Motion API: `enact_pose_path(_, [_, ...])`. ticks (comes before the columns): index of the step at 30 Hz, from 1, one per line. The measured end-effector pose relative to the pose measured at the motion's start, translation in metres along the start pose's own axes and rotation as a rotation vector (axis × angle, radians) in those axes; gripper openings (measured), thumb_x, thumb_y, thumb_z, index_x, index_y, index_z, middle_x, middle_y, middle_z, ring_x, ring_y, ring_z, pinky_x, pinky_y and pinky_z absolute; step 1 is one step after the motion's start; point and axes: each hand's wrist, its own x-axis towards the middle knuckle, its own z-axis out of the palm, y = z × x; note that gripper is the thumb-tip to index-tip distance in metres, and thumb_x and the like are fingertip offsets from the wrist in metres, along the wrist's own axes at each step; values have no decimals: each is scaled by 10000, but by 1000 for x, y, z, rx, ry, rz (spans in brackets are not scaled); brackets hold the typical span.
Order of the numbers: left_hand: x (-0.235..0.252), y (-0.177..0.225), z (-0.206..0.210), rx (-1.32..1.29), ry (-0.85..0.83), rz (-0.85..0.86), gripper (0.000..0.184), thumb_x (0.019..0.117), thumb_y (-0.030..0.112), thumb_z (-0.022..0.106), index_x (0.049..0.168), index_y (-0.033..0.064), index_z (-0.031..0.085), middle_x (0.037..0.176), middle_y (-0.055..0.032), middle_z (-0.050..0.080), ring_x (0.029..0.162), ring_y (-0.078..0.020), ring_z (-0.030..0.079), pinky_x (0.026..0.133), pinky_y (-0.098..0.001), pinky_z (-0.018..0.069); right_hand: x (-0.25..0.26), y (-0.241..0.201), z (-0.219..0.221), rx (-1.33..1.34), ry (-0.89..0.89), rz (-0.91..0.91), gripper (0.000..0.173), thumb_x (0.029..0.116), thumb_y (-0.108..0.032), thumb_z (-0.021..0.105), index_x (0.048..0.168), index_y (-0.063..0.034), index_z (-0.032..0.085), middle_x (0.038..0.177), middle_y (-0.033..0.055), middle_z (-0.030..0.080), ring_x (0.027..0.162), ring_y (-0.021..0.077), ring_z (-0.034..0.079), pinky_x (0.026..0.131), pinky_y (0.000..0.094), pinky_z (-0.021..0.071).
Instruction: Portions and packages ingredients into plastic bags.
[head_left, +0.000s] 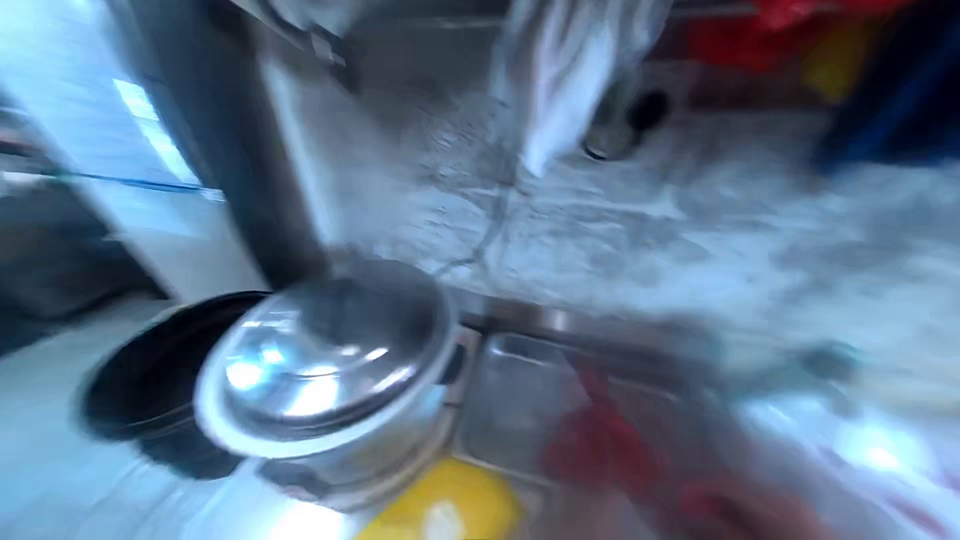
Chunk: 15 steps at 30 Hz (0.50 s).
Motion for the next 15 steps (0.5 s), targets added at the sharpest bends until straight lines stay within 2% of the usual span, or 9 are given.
enact_pose_path(2, [3, -2, -7, -15, -49, -58, 552, 873, 174, 765, 1376, 21, 596, 1173, -198, 708, 1016, -307, 717, 905, -525, 584, -1, 9, 23, -182, -167, 106, 250, 1003, -134, 597, 1206, -72, 728, 1082, 112, 749, 940, 227, 724, 879, 464, 590])
enact_pose_path(4, [6, -3, -8, -27, -114, -110, 601, 885, 106, 729, 1447, 33, 530, 1194, -201, 692, 949, -285, 722, 850, -496, 601, -7, 16, 35, -308, -246, 173, 301, 996, -119, 555, 1246, -101, 723, 1080, 148, 744, 953, 313, 720, 883, 565, 562])
enact_pose_path(5, [7, -2, -9, -34, -147, -135, 661, 885, 83, 708, 1500, 34, 474, 1234, -214, 668, 915, -286, 720, 819, -487, 607, -11, 17, 35, -315, -200, 170, 310, 995, -117, 535, 1240, -105, 725, 1024, 144, 744, 899, 304, 717, 842, 552, 568])
enact_pose_path(7, [7, 1, -9, -19, -177, -154, 676, 892, 78, 671, 1530, 51, 448, 1373, -205, 602, 896, -268, 704, 805, -458, 594, -21, 20, 30, -246, -13, 122, 304, 994, -128, 527, 1205, -125, 746, 906, 68, 735, 747, 175, 688, 720, 408, 590])
enact_pose_path(9, [5, 0, -9, 7, -171, -122, 630, 923, 135, 652, 1527, 87, 478, 1536, -172, 482, 901, -217, 686, 797, -401, 573, -29, 27, 23, -146, 149, 101, 273, 995, -142, 542, 1176, -134, 746, 958, 6, 741, 740, 67, 672, 689, 283, 590])
enact_pose_path(11, [-1, -7, -9, -9, -77, -40, 627, 957, 270, 665, 1532, 98, 478, 1554, -159, 477, 876, -172, 701, 765, -365, 587, -37, 40, 19, -36, 223, 136, 249, 997, -150, 558, 1170, -137, 737, 1055, -28, 747, 795, 34, 690, 714, 230, 599])
enact_pose_path(13, [-8, -12, -15, -41, 59, 8, 658, 972, 345, 666, 1536, 75, 462, 1426, -146, 600, 678, -114, 640, 629, -332, 563, -47, 55, 19, 60, 262, 189, 225, 999, -154, 582, 1165, -120, 731, 1078, -23, 751, 827, 58, 709, 733, 244, 613])
enact_pose_path(14, [-11, -17, -20, -41, 121, 3, 650, 973, 351, 663, 1528, 74, 471, 1276, -129, 685, 627, -115, 618, 595, -341, 555, -53, 64, 21, 88, 277, 213, 216, 1000, -157, 593, 1164, -116, 728, 1074, -21, 753, 835, 68, 716, 738, 253, 620])
enact_pose_path(15, [-12, -27, -25, -24, 175, -15, 632, 970, 359, 657, 1512, 78, 493, 1044, -100, 724, 568, -122, 584, 551, -350, 538, -60, 75, 24, 112, 291, 238, 215, 999, -157, 598, 1165, -112, 726, 1070, -17, 758, 840, 80, 724, 739, 264, 628])
